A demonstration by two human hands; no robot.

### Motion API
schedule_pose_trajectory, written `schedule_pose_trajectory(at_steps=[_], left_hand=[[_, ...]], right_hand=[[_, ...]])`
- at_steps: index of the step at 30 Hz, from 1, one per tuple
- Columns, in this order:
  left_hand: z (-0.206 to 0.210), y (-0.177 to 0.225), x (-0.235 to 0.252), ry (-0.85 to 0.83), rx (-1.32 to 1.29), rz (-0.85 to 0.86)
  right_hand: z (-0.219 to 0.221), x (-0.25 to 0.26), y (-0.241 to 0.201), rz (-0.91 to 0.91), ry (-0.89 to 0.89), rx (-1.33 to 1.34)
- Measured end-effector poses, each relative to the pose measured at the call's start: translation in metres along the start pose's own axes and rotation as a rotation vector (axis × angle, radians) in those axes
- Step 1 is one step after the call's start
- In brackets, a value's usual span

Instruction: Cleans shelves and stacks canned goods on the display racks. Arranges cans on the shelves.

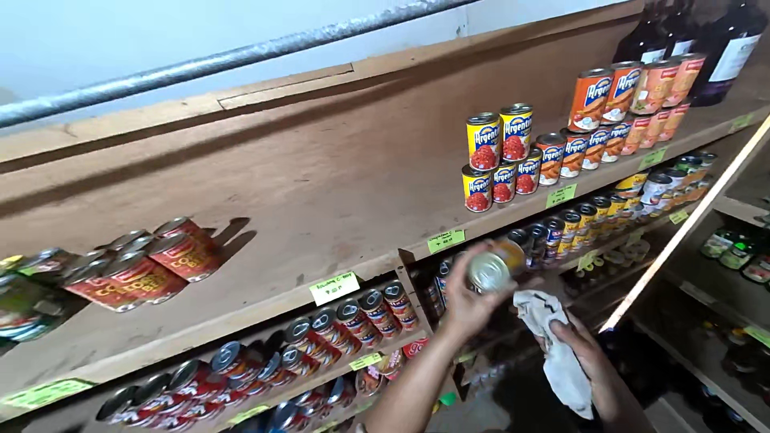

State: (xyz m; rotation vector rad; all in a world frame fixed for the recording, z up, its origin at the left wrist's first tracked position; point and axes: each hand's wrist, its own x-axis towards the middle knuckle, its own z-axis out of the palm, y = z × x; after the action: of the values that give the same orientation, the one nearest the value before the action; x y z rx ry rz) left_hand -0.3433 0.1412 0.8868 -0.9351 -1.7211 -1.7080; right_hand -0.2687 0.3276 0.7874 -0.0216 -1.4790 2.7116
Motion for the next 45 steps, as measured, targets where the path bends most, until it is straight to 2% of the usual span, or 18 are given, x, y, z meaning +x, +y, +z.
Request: schedule_pose_trajectory(at_steps=[2,3,8,11,15,18,21,24,27,29,31,33,35,38,40,42,45], left_hand=[[-0.025,0.014,0.035,0.121,0.100,-0.051],[-0.039,0.020,0.052,0.124,0.156,-0.092],[-0.082,0.018,0.123,-0.056,0.320,-0.247],[-0.083,-0.002,0.149,-0.149,0.332,-0.383],[-0.078,-0.026,0.155,-0.230,0.354,-0.505],[-0.073,-0.032,0.153,-0.251,0.352,-0.527],[-0.073,-0.015,0.150,-0.244,0.455,-0.491],[-0.070,-0.001,0.152,-0.152,0.588,-0.227],[-0.052,0.023,0.129,-0.117,0.594,0.115],[-0.024,0.032,0.079,-0.182,0.498,0.181],[0.007,0.026,0.020,-0.327,0.482,0.144],[0.030,0.001,-0.020,-0.375,0.461,0.108],[0.036,-0.020,-0.032,-0.256,0.353,0.061],[0.017,-0.018,-0.016,-0.066,0.204,0.085],[-0.002,-0.017,-0.012,-0.082,0.202,0.133],[-0.020,-0.013,-0.015,-0.097,0.231,0.138],[-0.042,-0.004,-0.019,-0.053,0.223,0.034]], right_hand=[[-0.004,0.001,-0.001,-0.011,0.024,-0.055],[-0.006,0.002,-0.001,-0.016,0.048,-0.060],[0.000,0.008,-0.004,-0.018,0.134,-0.008],[0.001,0.009,-0.001,-0.020,0.109,-0.009],[0.000,0.011,-0.001,-0.055,0.106,-0.085],[-0.007,0.017,-0.002,-0.086,0.082,-0.091],[-0.009,0.024,-0.003,-0.095,0.063,-0.096],[-0.010,0.028,0.002,-0.115,0.053,-0.125],[-0.003,0.035,0.003,-0.195,0.085,-0.137],[0.011,0.040,-0.007,-0.230,0.162,-0.095],[0.029,0.041,-0.016,-0.283,0.175,-0.035],[0.044,0.034,-0.015,-0.339,0.008,0.037],[0.055,0.024,-0.007,-0.346,-0.230,0.042],[0.060,0.029,-0.009,-0.499,-0.591,-0.226],[0.058,0.037,-0.015,-0.554,-0.702,-0.370],[0.053,0.050,-0.021,-0.632,-0.632,-0.457],[0.044,0.080,-0.064,-0.768,-0.256,-0.564]])
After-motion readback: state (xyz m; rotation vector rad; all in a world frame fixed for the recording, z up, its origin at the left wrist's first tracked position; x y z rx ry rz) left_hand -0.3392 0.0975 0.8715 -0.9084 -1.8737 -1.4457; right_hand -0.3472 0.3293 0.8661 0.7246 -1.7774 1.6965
